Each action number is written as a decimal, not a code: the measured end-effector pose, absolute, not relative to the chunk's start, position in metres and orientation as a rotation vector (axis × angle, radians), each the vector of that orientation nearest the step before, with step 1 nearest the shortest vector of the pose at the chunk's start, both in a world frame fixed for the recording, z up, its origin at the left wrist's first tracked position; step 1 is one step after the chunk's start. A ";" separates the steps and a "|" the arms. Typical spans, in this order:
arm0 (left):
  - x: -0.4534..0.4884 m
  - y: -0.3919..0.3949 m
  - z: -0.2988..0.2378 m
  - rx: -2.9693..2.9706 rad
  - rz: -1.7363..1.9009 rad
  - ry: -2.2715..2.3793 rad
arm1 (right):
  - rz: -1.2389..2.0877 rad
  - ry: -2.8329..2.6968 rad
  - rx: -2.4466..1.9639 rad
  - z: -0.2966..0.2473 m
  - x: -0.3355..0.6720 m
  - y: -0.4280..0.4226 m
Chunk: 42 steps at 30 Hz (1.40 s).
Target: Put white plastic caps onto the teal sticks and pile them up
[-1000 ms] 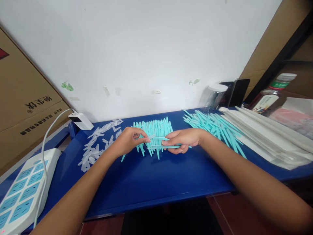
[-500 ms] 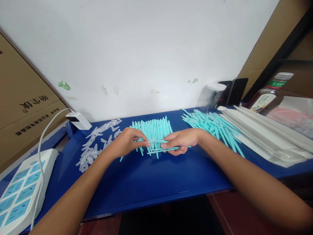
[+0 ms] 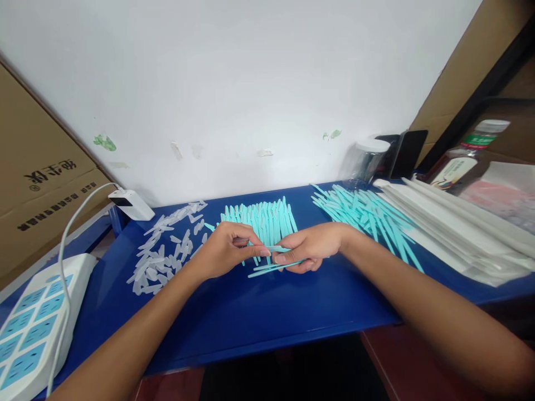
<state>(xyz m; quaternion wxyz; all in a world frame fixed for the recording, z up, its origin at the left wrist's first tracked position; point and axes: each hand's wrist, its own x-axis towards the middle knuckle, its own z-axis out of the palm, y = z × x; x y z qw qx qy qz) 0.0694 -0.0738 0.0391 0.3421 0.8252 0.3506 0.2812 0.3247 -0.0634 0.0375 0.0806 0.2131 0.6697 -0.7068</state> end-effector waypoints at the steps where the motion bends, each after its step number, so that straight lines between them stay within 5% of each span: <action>1: 0.070 -0.075 0.038 2.128 0.746 0.908 | -2.132 1.997 0.637 0.037 0.324 -0.064; 7: 0.072 -0.073 0.037 2.112 0.767 0.961 | -2.187 1.984 0.683 0.038 0.326 -0.064; 12: 0.064 -0.060 0.043 2.009 1.045 1.209 | -2.053 2.332 1.126 0.052 0.355 -0.053; 14: 0.059 -0.053 0.043 1.968 1.125 1.293 | -1.779 2.548 1.585 0.060 0.375 -0.046; 17: 0.054 -0.047 0.040 1.955 1.125 1.340 | -0.762 2.472 2.379 0.065 0.411 -0.033; 21: 0.054 -0.044 0.032 1.981 1.069 1.321 | -0.146 1.869 2.675 0.056 0.454 -0.017; 33: 0.050 -0.037 0.028 1.957 1.071 1.324 | 0.245 1.933 2.726 0.054 0.418 -0.027; 42: 0.049 -0.034 0.027 1.989 1.104 1.367 | -0.350 2.322 2.413 0.023 0.313 -0.040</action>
